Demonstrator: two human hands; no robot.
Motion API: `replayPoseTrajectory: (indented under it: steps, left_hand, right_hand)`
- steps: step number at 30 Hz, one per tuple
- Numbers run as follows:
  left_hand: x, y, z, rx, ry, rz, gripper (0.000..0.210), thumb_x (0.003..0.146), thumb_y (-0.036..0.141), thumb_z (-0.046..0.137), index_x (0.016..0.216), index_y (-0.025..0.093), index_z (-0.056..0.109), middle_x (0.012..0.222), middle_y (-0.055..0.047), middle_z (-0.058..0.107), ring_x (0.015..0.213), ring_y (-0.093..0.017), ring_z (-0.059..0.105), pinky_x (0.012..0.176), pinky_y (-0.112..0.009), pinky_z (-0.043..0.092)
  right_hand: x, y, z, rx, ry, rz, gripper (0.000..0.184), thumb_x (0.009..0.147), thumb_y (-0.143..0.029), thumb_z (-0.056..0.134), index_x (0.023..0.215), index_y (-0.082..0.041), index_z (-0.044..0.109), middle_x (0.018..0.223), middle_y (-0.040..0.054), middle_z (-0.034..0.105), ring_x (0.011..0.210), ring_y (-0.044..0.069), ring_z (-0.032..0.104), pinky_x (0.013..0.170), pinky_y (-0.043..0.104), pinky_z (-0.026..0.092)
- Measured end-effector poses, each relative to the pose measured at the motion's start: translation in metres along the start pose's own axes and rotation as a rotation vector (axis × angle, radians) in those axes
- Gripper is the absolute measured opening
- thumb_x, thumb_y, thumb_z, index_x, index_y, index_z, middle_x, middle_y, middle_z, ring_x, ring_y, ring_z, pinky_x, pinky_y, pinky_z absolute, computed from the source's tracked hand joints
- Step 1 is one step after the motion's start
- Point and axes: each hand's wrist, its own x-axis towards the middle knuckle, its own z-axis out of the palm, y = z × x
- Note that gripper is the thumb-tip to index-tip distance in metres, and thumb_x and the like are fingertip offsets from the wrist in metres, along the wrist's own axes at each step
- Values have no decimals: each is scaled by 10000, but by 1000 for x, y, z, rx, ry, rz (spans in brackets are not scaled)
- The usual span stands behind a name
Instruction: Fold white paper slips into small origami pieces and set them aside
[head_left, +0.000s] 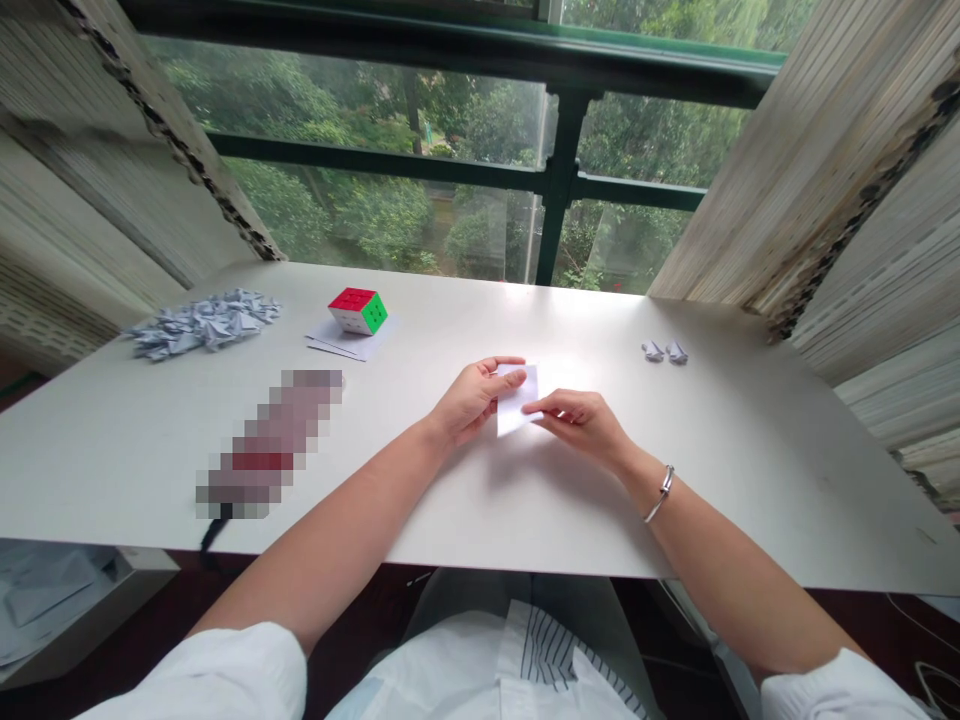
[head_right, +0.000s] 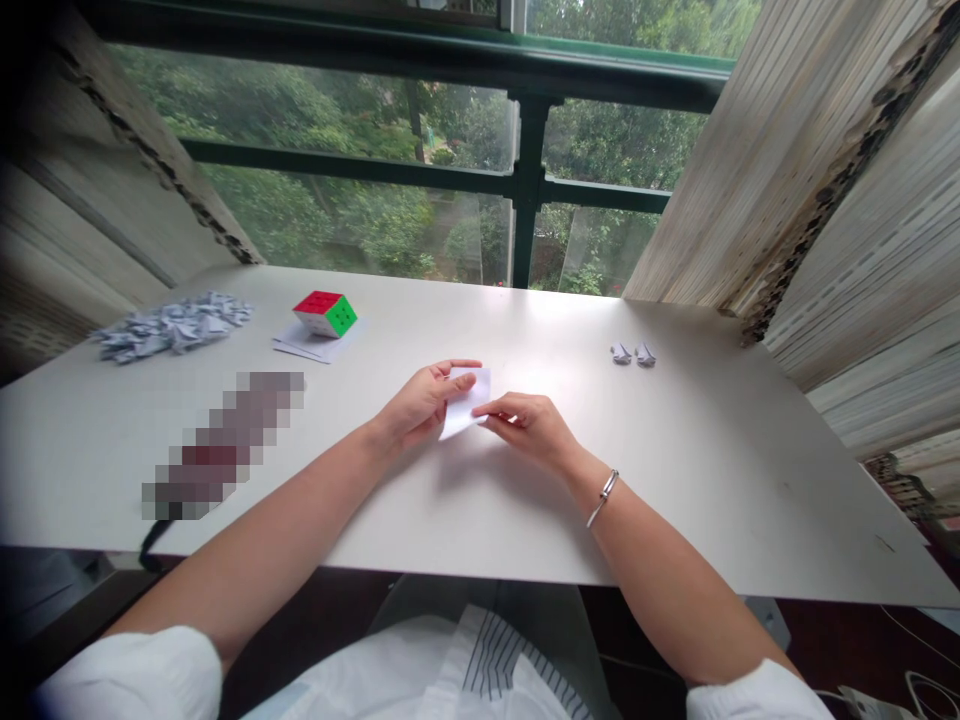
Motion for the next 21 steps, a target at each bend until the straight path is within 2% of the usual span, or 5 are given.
replayPoseTrajectory:
  steps: [3,7,12,16,21]
  left_hand:
    - [-4,3,6,-93,-93,112,579,743,264,750,1281,273,538,965,-14,700,836,-140,673,804,-310,545]
    - [-8,3,12,-44,-206,197,429,719,194,697,1143,218,632,1023,-37,700,969,-185,662,942,-387,505]
    - [-6,-9,15,137,-68,315,311,678,239,788,958,150,687,924,-47,712,849,-168,654,866,-352,516]
    - [-4,-16,17,146,-5,338,285,689,322,803,866,135,683,851,-42,708,776,-163,649,803,-366,550]
    - [-7,-15,20,160,15,301,349,685,383,806,911,144,687,868,-45,718,795,-179,679,805,-369,568]
  right_hand:
    - [3,2,0,202,165,196,217,815,-405,679,892,-212,740,708,14,664,623,132,607,571,267,506]
    - [6,-1,-2,414,250,334,286,757,-474,728,813,-194,714,698,7,643,630,134,616,540,252,526]
    - [6,-8,0,515,277,414,342,722,-516,743,761,-179,703,744,18,615,708,149,621,523,236,537]
    - [6,-9,5,575,339,407,344,679,-505,780,745,-180,690,895,34,642,840,171,625,647,285,591]
    - [7,-7,6,575,337,406,353,690,-504,779,738,-167,686,734,24,650,771,179,661,638,290,582]
